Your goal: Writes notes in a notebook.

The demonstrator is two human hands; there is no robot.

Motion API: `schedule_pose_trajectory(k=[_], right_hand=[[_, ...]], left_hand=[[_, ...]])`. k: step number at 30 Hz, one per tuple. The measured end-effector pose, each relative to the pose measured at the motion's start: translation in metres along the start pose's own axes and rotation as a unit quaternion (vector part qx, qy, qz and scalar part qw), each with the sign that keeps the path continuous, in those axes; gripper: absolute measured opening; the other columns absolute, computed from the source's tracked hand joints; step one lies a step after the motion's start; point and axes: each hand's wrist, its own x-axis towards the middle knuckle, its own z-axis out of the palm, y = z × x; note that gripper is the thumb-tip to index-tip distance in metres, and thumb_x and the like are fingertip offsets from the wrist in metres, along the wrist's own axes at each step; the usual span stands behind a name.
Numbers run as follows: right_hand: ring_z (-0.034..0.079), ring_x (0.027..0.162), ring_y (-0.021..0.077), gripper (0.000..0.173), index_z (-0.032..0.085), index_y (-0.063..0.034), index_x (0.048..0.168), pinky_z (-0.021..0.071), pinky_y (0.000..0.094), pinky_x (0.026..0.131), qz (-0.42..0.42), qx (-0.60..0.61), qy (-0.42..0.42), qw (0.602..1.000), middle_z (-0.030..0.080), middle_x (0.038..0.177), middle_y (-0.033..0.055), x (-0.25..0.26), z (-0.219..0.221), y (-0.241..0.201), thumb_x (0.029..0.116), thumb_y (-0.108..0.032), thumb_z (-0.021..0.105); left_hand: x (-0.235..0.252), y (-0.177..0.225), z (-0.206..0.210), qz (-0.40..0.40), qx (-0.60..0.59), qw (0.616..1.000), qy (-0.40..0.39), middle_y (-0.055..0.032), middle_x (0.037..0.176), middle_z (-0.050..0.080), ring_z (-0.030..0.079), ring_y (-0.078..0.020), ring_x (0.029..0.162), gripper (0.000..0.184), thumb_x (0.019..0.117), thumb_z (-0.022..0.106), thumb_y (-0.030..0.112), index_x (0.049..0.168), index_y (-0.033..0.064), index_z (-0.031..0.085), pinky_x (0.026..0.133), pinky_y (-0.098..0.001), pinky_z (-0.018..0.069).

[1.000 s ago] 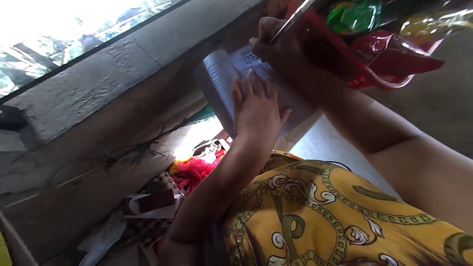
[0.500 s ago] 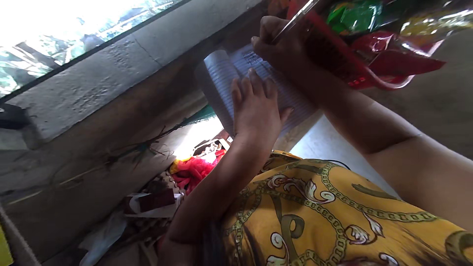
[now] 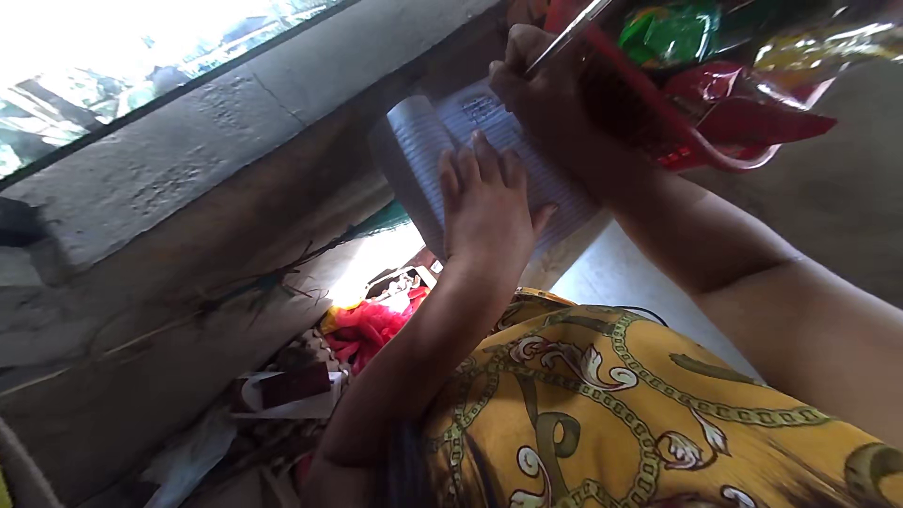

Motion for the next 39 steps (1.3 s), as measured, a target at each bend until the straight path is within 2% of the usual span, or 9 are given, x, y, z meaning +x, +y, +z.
schedule_pose_trajectory(k=[5, 16, 23, 27, 29, 33, 35, 37, 39], right_hand=[[0.042, 0.058, 0.0001, 0.021, 0.05, -0.0122, 0.073, 0.0354, 0.0189, 0.056, -0.02, -0.024, 0.014, 0.999, 0.045, 0.065, -0.007, 0.0, 0.001, 0.002, 0.0926, -0.011, 0.059], [0.044, 0.056, -0.0025, 0.02, 0.052, -0.0121, 0.074, 0.0377, 0.0167, 0.055, -0.037, -0.01, -0.006, 0.999, 0.046, 0.065, -0.0083, 0.002, -0.002, 0.007, 0.0919, -0.012, 0.061], [0.051, 0.054, -0.0016, 0.021, 0.051, -0.0125, 0.075, 0.0471, 0.0176, 0.053, -0.015, 0.05, 0.003, 0.999, 0.05, 0.065, -0.0086, 0.005, -0.003, 0.012, 0.0933, -0.012, 0.062], [0.059, 0.061, 0.0024, 0.021, 0.055, -0.0091, 0.083, 0.0534, 0.0203, 0.059, -0.034, 0.103, 0.014, 0.994, 0.058, 0.074, -0.0036, 0.008, -0.002, 0.014, 0.098, -0.019, 0.066], [0.059, 0.066, 0.0032, 0.022, 0.057, -0.0066, 0.091, 0.0519, 0.0206, 0.064, -0.052, 0.105, -0.028, 0.993, 0.06, 0.077, -0.0016, 0.01, -0.005, 0.013, 0.0966, -0.023, 0.071], [0.058, 0.075, 0.0021, 0.024, 0.056, -0.0083, 0.106, 0.0489, 0.0187, 0.069, 0.022, 0.077, -0.129, 0.988, 0.061, 0.088, -0.0002, 0.008, -0.023, -0.009, 0.0974, -0.026, 0.069], [0.054, 0.066, -0.0004, 0.025, 0.056, -0.0108, 0.097, 0.0451, 0.0179, 0.064, 0.024, 0.09, -0.091, 0.992, 0.056, 0.078, -0.0053, 0.001, -0.018, -0.008, 0.0994, -0.033, 0.067], [0.054, 0.056, -0.0023, 0.024, 0.055, -0.011, 0.084, 0.0466, 0.0152, 0.055, 0.001, 0.145, -0.036, 0.989, 0.055, 0.066, -0.0085, -0.003, -0.009, -0.005, 0.0992, -0.025, 0.068], [0.054, 0.053, -0.0018, 0.026, 0.053, -0.0116, 0.079, 0.0479, 0.0155, 0.052, -0.006, 0.176, -0.022, 0.984, 0.056, 0.064, -0.0086, -0.004, -0.006, -0.003, 0.0965, -0.017, 0.071]], left_hand=[[0.0, 0.0, 0.0, 0.003, -0.006, 1.0, 0.004, -0.025, 0.158, 0.038, 0.039, -0.044, 0.144, 0.083, 0.0964, 0.048, 0.069, 0.151, 0.0064, 0.047, 0.119, -0.06, 0.0205], [-0.001, 0.001, 0.002, 0.0, 0.0, 1.0, 0.008, -0.0247, 0.158, 0.039, 0.04, -0.0432, 0.144, 0.083, 0.0966, 0.047, 0.069, 0.151, 0.007, 0.047, 0.119, -0.0596, 0.0203], [0.001, 0.001, 0.0, 0.003, 0.001, 1.0, 0.003, -0.0258, 0.157, 0.04, 0.039, -0.0448, 0.144, 0.083, 0.0961, 0.048, 0.069, 0.15, 0.0063, 0.048, 0.119, -0.0601, 0.0209], [0.0, -0.001, 0.001, 0.001, 0.002, 1.0, 0.005, -0.0241, 0.158, 0.04, 0.039, -0.0429, 0.145, 0.082, 0.0965, 0.047, 0.07, 0.151, 0.0073, 0.048, 0.119, -0.0604, 0.0199], [-0.001, -0.002, -0.003, -0.004, 0.005, 1.0, -0.012, -0.0217, 0.16, 0.038, 0.038, -0.0413, 0.145, 0.083, 0.0961, 0.046, 0.071, 0.152, 0.0094, 0.046, 0.119, -0.0622, 0.0164], [-0.009, -0.007, -0.005, -0.005, 0.006, 1.0, -0.011, -0.022, 0.157, 0.041, 0.041, -0.0427, 0.143, 0.081, 0.0964, 0.049, 0.069, 0.15, 0.009, 0.048, 0.12, -0.0671, 0.0126], [-0.012, -0.008, -0.007, -0.005, -0.002, 1.0, -0.012, -0.0217, 0.157, 0.042, 0.041, -0.0421, 0.144, 0.079, 0.0968, 0.051, 0.067, 0.15, 0.0094, 0.049, 0.12, -0.0674, 0.0117], [-0.01, -0.007, -0.01, -0.006, 0.005, 1.0, -0.019, -0.022, 0.156, 0.042, 0.041, -0.042, 0.144, 0.079, 0.0958, 0.052, 0.068, 0.149, 0.0086, 0.051, 0.119, -0.0684, 0.0125], [-0.005, -0.004, -0.011, -0.004, 0.006, 1.0, -0.024, -0.022, 0.156, 0.043, 0.039, -0.0402, 0.146, 0.082, 0.0947, 0.051, 0.07, 0.146, 0.0055, 0.052, 0.119, -0.068, 0.0125]])
